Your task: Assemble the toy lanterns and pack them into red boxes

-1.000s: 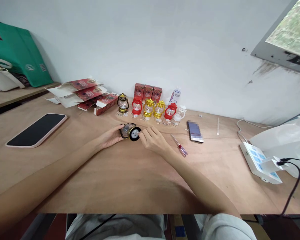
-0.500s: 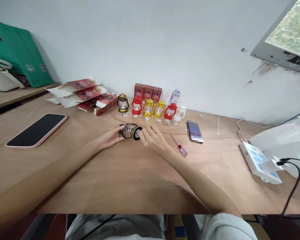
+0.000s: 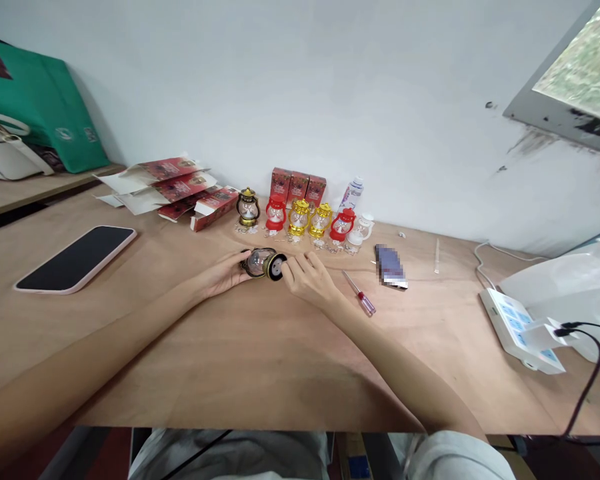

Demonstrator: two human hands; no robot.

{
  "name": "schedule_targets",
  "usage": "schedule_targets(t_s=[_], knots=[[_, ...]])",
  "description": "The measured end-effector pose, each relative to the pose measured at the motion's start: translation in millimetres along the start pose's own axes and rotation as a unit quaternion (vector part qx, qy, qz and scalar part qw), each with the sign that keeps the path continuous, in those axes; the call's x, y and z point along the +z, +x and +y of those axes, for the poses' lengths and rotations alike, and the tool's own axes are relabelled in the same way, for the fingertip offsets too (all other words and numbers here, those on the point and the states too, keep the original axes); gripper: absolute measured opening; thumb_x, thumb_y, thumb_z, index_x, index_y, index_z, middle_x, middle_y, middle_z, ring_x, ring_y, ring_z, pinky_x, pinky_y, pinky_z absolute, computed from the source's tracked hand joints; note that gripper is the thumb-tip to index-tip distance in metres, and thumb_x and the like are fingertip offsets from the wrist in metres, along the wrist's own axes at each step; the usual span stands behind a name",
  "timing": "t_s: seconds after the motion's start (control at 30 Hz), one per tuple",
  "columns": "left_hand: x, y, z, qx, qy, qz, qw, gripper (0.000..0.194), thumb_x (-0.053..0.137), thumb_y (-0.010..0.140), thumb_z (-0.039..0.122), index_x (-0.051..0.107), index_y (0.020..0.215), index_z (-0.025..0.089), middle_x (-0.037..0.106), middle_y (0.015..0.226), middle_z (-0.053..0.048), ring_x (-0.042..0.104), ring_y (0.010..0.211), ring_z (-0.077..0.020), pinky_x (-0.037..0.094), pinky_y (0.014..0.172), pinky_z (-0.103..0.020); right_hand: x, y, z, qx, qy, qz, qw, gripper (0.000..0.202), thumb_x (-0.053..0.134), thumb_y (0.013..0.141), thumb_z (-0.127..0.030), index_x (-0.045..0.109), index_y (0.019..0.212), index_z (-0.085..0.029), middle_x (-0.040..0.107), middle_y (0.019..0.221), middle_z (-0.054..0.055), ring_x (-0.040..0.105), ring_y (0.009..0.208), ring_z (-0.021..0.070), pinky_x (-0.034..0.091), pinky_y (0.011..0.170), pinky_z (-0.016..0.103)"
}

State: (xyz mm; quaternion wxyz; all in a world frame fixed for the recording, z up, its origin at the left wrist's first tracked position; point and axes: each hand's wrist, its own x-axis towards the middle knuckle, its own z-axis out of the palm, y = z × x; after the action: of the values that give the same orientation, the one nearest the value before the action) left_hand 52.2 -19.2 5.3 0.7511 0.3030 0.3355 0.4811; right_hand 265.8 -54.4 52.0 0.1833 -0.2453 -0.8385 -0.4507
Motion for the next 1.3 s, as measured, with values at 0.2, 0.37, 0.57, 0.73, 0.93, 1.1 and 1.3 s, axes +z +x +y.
schedule_targets(t_s=[0.2, 0.37, 0.57, 0.73, 0.93, 1.1, 1.3], knots=[[-0.1, 0.0, -0.6, 0.004, 0.004, 0.007, 1.0, 0.011, 0.056, 0.085, 0.011, 0.066, 0.089, 0.01, 0.068, 0.099, -0.01, 0.066, 0.082, -0.0153, 0.06, 0.074, -0.029, -0.5, 0.2, -2.0, 0.008, 0.004, -0.01, 1.0, 0.032, 0.034, 0.092, -0.002, 0.053, 0.072, -0.018, 0.055, 0.064, 0.002, 0.044, 0.062, 0.0156, 0.028, 0.067, 0.033], [-2.6, 2.6, -3.2, 0.017, 0.004, 0.021, 1.0, 0.006, 0.062, 0.08, 0.01, 0.063, 0.086, 0.012, 0.066, 0.097, -0.008, 0.066, 0.084, -0.0157, 0.059, 0.079, -0.034, -4.0, 3.5, -3.3, 0.01, 0.014, -0.058, 0.998, 0.033, 0.032, 0.091, -0.002, 0.056, 0.075, -0.016, 0.058, 0.068, 0.006, 0.048, 0.068, 0.0189, 0.03, 0.068, 0.034], [0.1, 0.8, -3.1, 0.024, 0.017, 0.027, 0.999, 0.004, 0.06, 0.082, 0.01, 0.061, 0.084, 0.012, 0.065, 0.094, -0.007, 0.065, 0.083, -0.0143, 0.059, 0.077, -0.032, -8.4, 6.1, -2.9, -0.012, -0.006, -0.07, 0.997, 0.033, 0.031, 0.091, -0.002, 0.057, 0.076, -0.015, 0.06, 0.07, 0.007, 0.049, 0.071, 0.0195, 0.032, 0.069, 0.034], [-0.1, -0.6, -2.1, 0.014, 0.031, 0.026, 0.999, 0.004, 0.06, 0.084, 0.012, 0.062, 0.087, 0.012, 0.065, 0.095, -0.007, 0.065, 0.083, -0.0146, 0.059, 0.077, -0.032, 2.8, -1.4, -0.4, 0.016, 0.02, -0.023, 0.999, 0.031, 0.035, 0.092, -0.003, 0.057, 0.075, -0.016, 0.06, 0.068, 0.004, 0.049, 0.066, 0.0162, 0.031, 0.066, 0.032], [0.1, -0.6, -1.4, 0.008, 0.022, 0.018, 1.0, 0.007, 0.059, 0.085, 0.013, 0.064, 0.089, 0.01, 0.067, 0.098, -0.01, 0.066, 0.084, -0.0164, 0.06, 0.075, -0.032, 10.3, -8.1, -1.6, 0.127, 0.247, -0.013, 0.96, 0.02, 0.043, 0.096, -0.022, 0.058, 0.085, -0.016, 0.067, 0.08, 0.006, 0.057, 0.072, 0.0152, 0.041, 0.067, 0.028], [3.0, -2.3, 1.5, -0.005, 0.018, 0.01, 1.0, 0.013, 0.056, 0.087, 0.014, 0.066, 0.094, 0.01, 0.068, 0.1, -0.012, 0.067, 0.081, -0.015, 0.06, 0.075, -0.028, 7.3, -8.9, -2.0, 0.197, 0.413, 0.009, 0.889, 0.017, 0.045, 0.094, -0.02, 0.061, 0.094, -0.017, 0.07, 0.092, 0.007, 0.064, 0.084, 0.0147, 0.049, 0.074, 0.027], [-2.3, 0.1, -0.7, -0.006, 0.024, 0.0, 1.0, 0.013, 0.06, 0.085, 0.016, 0.066, 0.095, 0.011, 0.068, 0.102, -0.011, 0.067, 0.084, -0.0163, 0.059, 0.078, -0.031, 13.1, -8.6, 0.3, 0.323, 0.471, 0.02, 0.821, 0.012, 0.059, 0.086, -0.03, 0.065, 0.084, -0.019, 0.07, 0.079, 0.004, 0.065, 0.073, 0.0158, 0.051, 0.069, 0.029]])
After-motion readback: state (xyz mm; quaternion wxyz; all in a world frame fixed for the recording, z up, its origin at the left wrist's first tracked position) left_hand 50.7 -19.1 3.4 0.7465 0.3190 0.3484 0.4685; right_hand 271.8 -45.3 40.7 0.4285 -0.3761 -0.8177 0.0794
